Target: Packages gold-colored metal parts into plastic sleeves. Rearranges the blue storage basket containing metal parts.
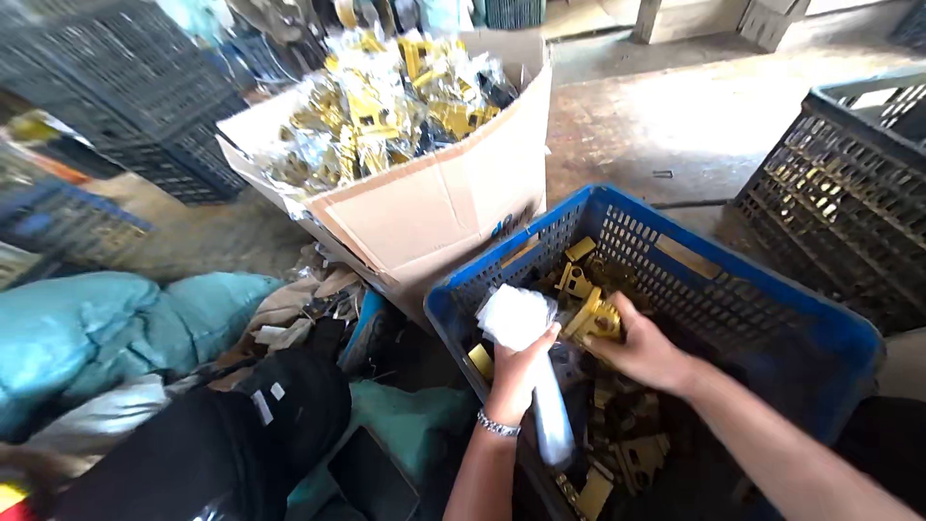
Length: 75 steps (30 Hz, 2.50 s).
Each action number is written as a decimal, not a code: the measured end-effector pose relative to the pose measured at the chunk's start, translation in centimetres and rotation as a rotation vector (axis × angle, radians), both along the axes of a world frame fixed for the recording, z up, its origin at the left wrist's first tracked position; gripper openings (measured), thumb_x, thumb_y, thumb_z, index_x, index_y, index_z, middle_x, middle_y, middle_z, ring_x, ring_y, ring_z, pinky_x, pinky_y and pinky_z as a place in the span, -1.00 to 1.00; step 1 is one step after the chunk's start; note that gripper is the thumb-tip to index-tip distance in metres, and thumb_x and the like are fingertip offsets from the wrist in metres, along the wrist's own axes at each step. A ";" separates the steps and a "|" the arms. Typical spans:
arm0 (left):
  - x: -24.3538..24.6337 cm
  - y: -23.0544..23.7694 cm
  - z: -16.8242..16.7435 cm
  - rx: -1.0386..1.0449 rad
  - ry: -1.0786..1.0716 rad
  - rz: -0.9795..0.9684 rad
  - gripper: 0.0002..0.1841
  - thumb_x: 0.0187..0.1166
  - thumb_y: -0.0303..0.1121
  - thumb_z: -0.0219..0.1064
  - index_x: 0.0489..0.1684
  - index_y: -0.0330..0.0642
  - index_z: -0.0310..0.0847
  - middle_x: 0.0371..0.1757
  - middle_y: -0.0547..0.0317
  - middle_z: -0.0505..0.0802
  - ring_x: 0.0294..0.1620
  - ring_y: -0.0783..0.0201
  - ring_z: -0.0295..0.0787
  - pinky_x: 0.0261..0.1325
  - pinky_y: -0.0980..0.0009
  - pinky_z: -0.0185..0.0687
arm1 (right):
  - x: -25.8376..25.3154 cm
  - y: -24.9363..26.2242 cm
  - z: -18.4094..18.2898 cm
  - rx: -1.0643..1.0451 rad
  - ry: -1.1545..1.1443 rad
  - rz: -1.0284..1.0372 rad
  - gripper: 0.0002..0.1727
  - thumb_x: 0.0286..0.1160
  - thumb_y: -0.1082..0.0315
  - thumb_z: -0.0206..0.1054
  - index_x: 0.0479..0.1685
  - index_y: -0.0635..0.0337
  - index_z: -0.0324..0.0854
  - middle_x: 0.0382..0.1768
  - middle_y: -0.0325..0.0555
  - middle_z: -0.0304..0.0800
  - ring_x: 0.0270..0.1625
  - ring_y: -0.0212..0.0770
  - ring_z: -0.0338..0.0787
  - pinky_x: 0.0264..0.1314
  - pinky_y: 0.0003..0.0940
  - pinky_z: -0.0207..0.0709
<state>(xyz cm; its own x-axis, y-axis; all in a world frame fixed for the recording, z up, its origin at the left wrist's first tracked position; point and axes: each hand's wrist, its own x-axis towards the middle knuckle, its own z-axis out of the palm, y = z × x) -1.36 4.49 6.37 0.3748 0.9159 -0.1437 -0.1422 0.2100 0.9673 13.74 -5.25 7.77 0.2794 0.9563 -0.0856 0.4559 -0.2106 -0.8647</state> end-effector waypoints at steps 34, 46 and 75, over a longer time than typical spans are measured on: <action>0.1 -1.3 -2.2 0.456 0.132 -0.043 -0.37 0.09 -0.57 0.67 0.18 -0.70 0.52 0.04 -0.15 0.83 0.14 0.40 0.76 0.34 0.50 0.62 | -1.8 0.8 -0.7 0.150 0.184 -0.030 -0.75 0.59 0.42 0.33 0.10 0.41 0.69 -0.13 -0.02 0.83 -0.19 -0.36 0.83 0.00 -0.45 0.72; 0.1 -2.2 -0.3 0.022 -0.018 -0.302 -0.45 0.11 -0.73 0.59 0.18 -0.48 0.55 -0.07 0.11 0.87 -0.01 0.43 0.83 0.19 0.46 0.76 | -0.9 0.3 -2.3 0.115 0.733 -0.235 -0.82 0.67 0.52 0.15 -0.28 0.18 0.62 -0.51 -0.36 0.74 -0.52 -0.49 0.69 -0.35 -0.56 0.65; -0.2 -0.5 -0.3 -0.040 -0.016 -0.405 -0.56 -0.13 -0.72 0.65 -0.24 -0.16 0.72 -0.50 0.30 0.85 -0.53 0.48 0.75 -0.37 0.51 0.77 | 0.6 0.5 -1.4 0.160 0.344 0.180 -0.61 -0.05 0.45 0.72 -0.73 0.07 0.49 -0.70 -0.43 0.58 -0.62 -0.65 0.50 -0.58 -0.71 0.37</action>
